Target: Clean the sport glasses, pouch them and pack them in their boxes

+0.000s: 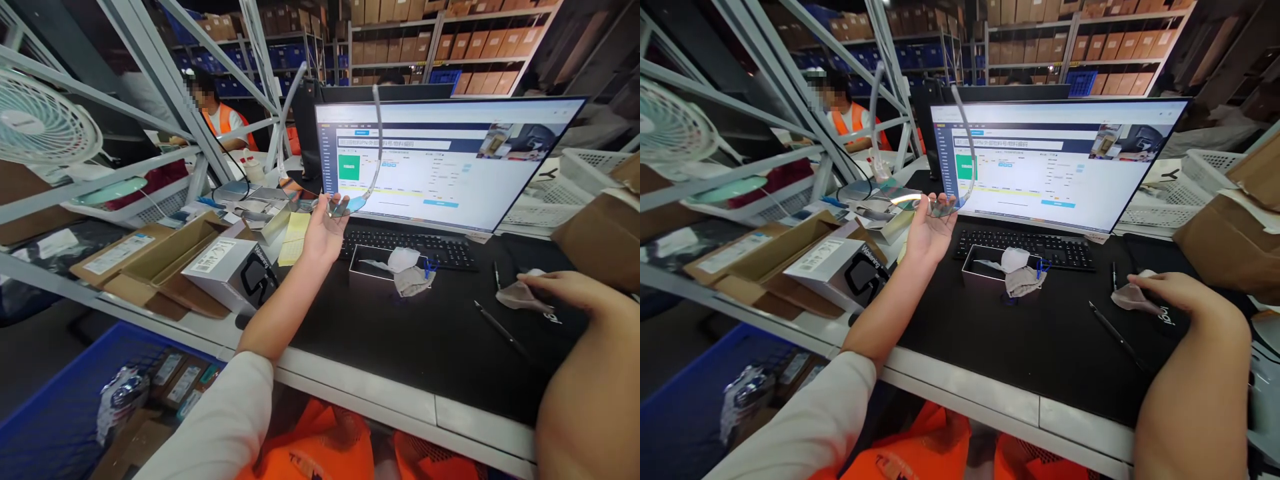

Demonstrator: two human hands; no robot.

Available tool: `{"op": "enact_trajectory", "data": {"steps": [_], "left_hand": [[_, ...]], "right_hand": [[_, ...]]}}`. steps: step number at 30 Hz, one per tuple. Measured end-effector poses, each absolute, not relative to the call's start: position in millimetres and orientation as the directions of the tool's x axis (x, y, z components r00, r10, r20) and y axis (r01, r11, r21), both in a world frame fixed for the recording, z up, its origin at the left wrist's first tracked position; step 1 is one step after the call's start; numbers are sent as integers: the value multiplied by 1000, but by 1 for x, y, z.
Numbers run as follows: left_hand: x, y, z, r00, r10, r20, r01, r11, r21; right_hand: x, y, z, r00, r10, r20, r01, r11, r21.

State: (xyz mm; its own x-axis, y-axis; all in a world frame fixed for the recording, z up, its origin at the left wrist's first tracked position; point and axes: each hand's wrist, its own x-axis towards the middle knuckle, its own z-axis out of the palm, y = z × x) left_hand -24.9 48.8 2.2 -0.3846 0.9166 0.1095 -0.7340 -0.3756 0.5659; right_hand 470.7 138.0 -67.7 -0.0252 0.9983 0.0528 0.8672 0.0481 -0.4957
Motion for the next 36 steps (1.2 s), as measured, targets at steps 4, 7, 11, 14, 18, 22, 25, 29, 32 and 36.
{"op": "enact_trajectory", "data": {"steps": [4, 7, 11, 14, 18, 22, 25, 29, 32, 36], "left_hand": [[-16, 48, -1, -356, 924, 139, -738, -369, 564], [-11, 48, -5, -347, 920, 181, -706, -383, 595], [-11, 47, -10, -361, 901, 239, -645, -427, 634], [-13, 45, -10, -361, 894, 267, -636, -445, 630], [-6, 39, -12, -276, 904, 327, -567, -427, 704], [16, 34, -24, -167, 928, 332, -487, -371, 791], [29, 32, -35, -49, 969, 241, -454, -236, 859], [35, 30, -42, 91, 980, 174, -356, -131, 925], [31, 32, -43, 12, 981, 195, -351, -179, 919], [25, 39, -42, -156, 964, 214, -354, -257, 899]], "right_hand": [[418, 109, -31, 49, 991, 127, 903, 10, -429], [337, 76, -18, -153, 934, 322, 777, 315, -545], [250, 59, -44, -408, 800, 439, 645, 593, -482], [234, 63, -64, -491, 804, 337, 652, 595, -470], [256, 60, -53, -466, 783, 412, 569, 622, -538], [276, 37, -21, -355, 784, 509, 433, 621, -654], [273, 18, -5, -403, 801, 442, 461, 595, -658], [262, 11, 0, -509, 807, 299, 540, 570, -620], [273, 27, -3, -544, 813, 207, 398, 467, -789], [301, 55, -10, -111, 899, 424, 121, 436, -892]]}}
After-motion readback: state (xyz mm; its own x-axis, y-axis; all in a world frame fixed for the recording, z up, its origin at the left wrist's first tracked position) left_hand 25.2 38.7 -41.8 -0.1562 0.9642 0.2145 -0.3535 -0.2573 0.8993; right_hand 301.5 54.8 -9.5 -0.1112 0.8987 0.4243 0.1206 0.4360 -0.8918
